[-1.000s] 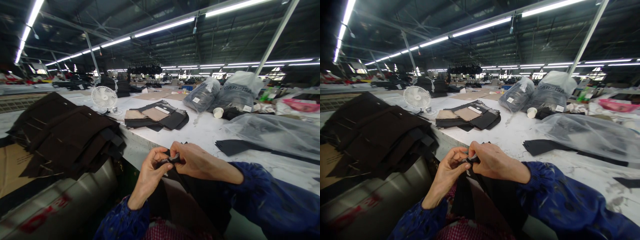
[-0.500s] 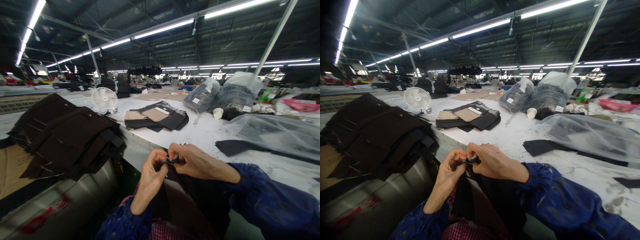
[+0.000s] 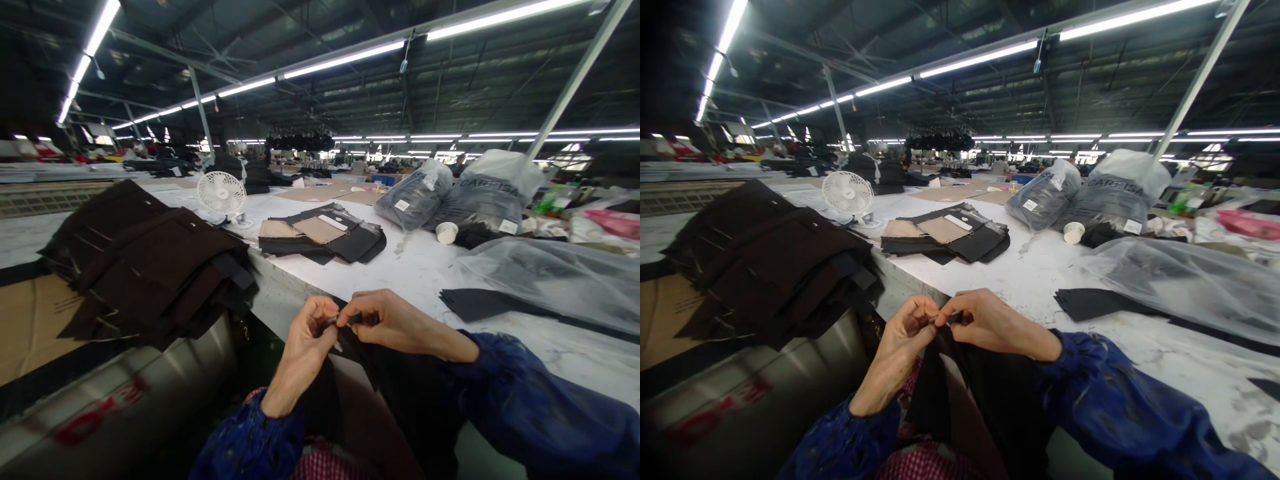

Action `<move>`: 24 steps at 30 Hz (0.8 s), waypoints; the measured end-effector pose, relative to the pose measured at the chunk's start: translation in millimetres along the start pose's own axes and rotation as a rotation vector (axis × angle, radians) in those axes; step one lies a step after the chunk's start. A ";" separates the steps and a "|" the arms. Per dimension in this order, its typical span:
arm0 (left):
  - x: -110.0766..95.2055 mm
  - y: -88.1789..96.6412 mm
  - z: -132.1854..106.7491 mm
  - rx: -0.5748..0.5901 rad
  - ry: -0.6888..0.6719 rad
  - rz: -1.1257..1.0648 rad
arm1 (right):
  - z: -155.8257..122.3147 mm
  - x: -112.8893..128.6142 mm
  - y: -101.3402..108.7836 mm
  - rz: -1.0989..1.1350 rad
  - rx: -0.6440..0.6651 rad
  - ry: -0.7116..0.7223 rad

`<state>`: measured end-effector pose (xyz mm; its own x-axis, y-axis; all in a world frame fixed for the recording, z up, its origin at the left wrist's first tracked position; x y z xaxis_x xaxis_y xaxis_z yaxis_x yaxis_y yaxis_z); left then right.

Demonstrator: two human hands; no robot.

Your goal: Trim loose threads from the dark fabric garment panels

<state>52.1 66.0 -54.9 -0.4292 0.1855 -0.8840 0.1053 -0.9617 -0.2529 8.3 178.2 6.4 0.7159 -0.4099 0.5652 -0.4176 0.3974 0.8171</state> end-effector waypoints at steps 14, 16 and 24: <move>7.1 -0.8 -0.5 0.049 0.037 -0.106 | -0.7 -0.3 2.4 0.070 0.016 -0.017; 6.9 0.2 -0.9 0.050 0.031 -0.090 | -0.6 -1.7 1.0 0.076 0.023 -0.016; -0.5 -3.4 -3.9 0.089 0.048 -0.020 | -2.9 -2.1 0.0 0.047 0.014 0.015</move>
<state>55.5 70.0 -55.1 -0.3863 0.2123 -0.8976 0.0160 -0.9715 -0.2366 8.5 181.5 4.9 0.7036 -0.3792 0.6010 -0.4584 0.4041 0.7916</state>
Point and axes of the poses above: each hand's wrist, its own z-axis towards the middle knuckle, its own y-axis out of the back of the hand, x = y × z, the point moved 6 cm from there along z, towards the middle knuckle, and after that the axes turned 2 degrees about -y, right-handed, at the moved point
